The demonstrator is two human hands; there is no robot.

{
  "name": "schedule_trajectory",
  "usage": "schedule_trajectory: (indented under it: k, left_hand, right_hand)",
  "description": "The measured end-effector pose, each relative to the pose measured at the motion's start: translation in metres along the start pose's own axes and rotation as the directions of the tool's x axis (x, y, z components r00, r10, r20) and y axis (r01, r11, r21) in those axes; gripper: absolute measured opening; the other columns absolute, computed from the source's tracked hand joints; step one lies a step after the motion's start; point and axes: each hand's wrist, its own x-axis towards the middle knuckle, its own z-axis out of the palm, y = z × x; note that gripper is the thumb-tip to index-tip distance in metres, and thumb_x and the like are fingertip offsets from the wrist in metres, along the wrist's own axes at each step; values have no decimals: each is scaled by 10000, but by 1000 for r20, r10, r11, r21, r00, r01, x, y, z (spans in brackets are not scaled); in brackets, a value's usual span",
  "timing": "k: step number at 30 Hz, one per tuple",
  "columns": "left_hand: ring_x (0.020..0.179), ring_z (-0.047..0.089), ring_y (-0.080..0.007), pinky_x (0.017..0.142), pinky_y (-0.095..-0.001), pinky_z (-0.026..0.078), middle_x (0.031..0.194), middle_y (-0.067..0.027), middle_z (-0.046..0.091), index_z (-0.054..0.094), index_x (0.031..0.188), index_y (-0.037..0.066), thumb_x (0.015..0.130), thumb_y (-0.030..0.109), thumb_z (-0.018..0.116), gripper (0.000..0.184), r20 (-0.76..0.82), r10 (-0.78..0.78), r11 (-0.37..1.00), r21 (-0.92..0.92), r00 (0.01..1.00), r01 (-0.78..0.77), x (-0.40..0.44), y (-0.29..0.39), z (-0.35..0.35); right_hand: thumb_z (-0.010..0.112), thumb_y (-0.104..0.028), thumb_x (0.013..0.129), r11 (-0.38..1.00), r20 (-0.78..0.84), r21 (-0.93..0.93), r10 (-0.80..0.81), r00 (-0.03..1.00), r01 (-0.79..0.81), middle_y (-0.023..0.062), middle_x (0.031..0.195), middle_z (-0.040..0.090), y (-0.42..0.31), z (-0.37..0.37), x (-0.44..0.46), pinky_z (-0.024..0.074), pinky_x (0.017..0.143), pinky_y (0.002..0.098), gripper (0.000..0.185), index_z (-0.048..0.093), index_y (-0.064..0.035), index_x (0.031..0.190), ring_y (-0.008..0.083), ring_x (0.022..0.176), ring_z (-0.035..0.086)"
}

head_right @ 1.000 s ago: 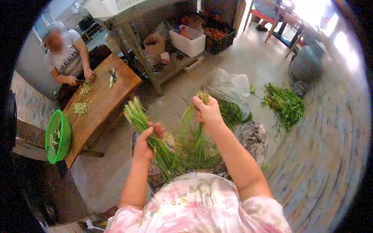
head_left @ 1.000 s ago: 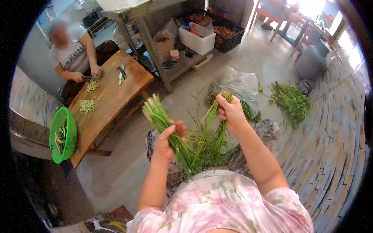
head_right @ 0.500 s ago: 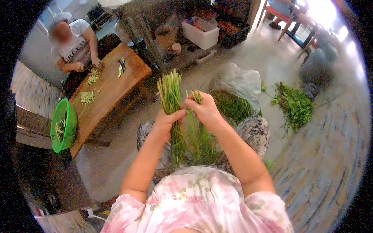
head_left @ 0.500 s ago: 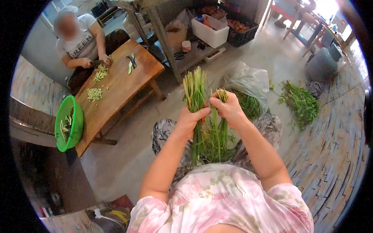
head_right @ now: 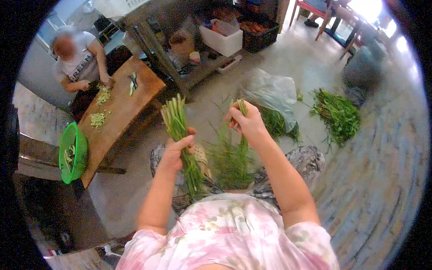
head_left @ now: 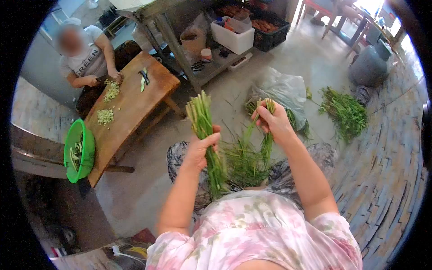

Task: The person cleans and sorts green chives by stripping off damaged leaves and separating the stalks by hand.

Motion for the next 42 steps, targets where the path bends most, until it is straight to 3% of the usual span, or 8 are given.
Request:
schedule_trajectory:
  k: [5, 7, 14, 24, 30, 34, 38, 42]
  left_hand:
    - [657, 521, -115, 537, -257, 428, 889, -46, 561, 530, 1035, 35, 729, 103, 653, 336, 256, -33, 988, -138, 966, 70, 2, -10, 22]
    - [637, 517, -108, 538, -247, 428, 880, -45, 566, 541, 1035, 34, 724, 116, 666, 346, 263, -81, 988, -105, 961, 112, 2, -14, 31]
    - [625, 512, -110, 558, -248, 429, 864, -44, 575, 541, 1053, 34, 732, 122, 663, 355, 331, -145, 989, 52, 932, 135, 5, -24, 49]
    - [663, 503, -118, 578, -252, 419, 881, -46, 571, 511, 1103, 3, 786, 161, 594, 364, 316, -161, 917, -303, 935, 261, 11, -24, 33]
    - [646, 509, -134, 566, -262, 421, 857, -62, 568, 503, 1108, -3, 801, 161, 551, 351, 338, -120, 905, -350, 933, 243, 19, -19, 23]
    - [636, 522, -140, 555, -269, 428, 843, -63, 572, 508, 1097, -3, 794, 159, 554, 347, 288, -71, 915, -362, 955, 178, 23, -16, 17]
    - [645, 533, -138, 564, -268, 438, 852, -62, 577, 518, 1085, 5, 785, 153, 563, 337, 294, -71, 915, -362, 953, 179, 23, -12, 14]
    - [678, 547, -141, 586, -277, 448, 873, -57, 588, 525, 1090, 23, 781, 157, 575, 340, 231, -152, 946, -247, 961, 209, 18, -11, 25]
  right_hand:
    - [531, -191, 879, 996, 56, 76, -58, 997, 54, 22, 690, 541, 16, -20, -2, 328, 416, 204, 139, 495, -58, 867, 75, 512, 453]
    - [543, -207, 875, 971, 60, 231, 46, 997, -59, 0, 657, 521, 13, -22, -7, 339, 414, 220, 164, 518, -45, 869, 60, 506, 443]
    - [619, -140, 815, 991, 39, 125, 38, 999, -43, -45, 574, 460, 4, 4, 7, 284, 384, 213, 98, 572, -56, 833, 45, 429, 374]
    - [596, -117, 820, 924, 94, 361, 95, 991, -123, -1, 660, 484, 6, -7, 25, 273, 380, 202, 98, 510, -89, 859, 59, 457, 377]
    - [605, -123, 817, 827, -3, 561, 24, 1000, -18, 31, 731, 547, -14, -19, 18, 288, 388, 193, 125, 502, -100, 883, 62, 493, 414]
    - [600, -128, 818, 886, 5, 464, 17, 1000, -17, 29, 742, 554, -23, -31, 16, 293, 393, 201, 107, 504, -98, 852, 67, 492, 418]
    - [618, -128, 805, 985, 117, -69, 163, 980, -156, -24, 682, 505, -2, -28, 20, 256, 386, 192, 108, 527, -78, 834, 34, 478, 364]
    - [623, -138, 805, 984, 157, 140, 89, 984, -112, -55, 625, 475, 0, 6, 21, 244, 396, 190, 163, 582, -49, 935, 26, 460, 342]
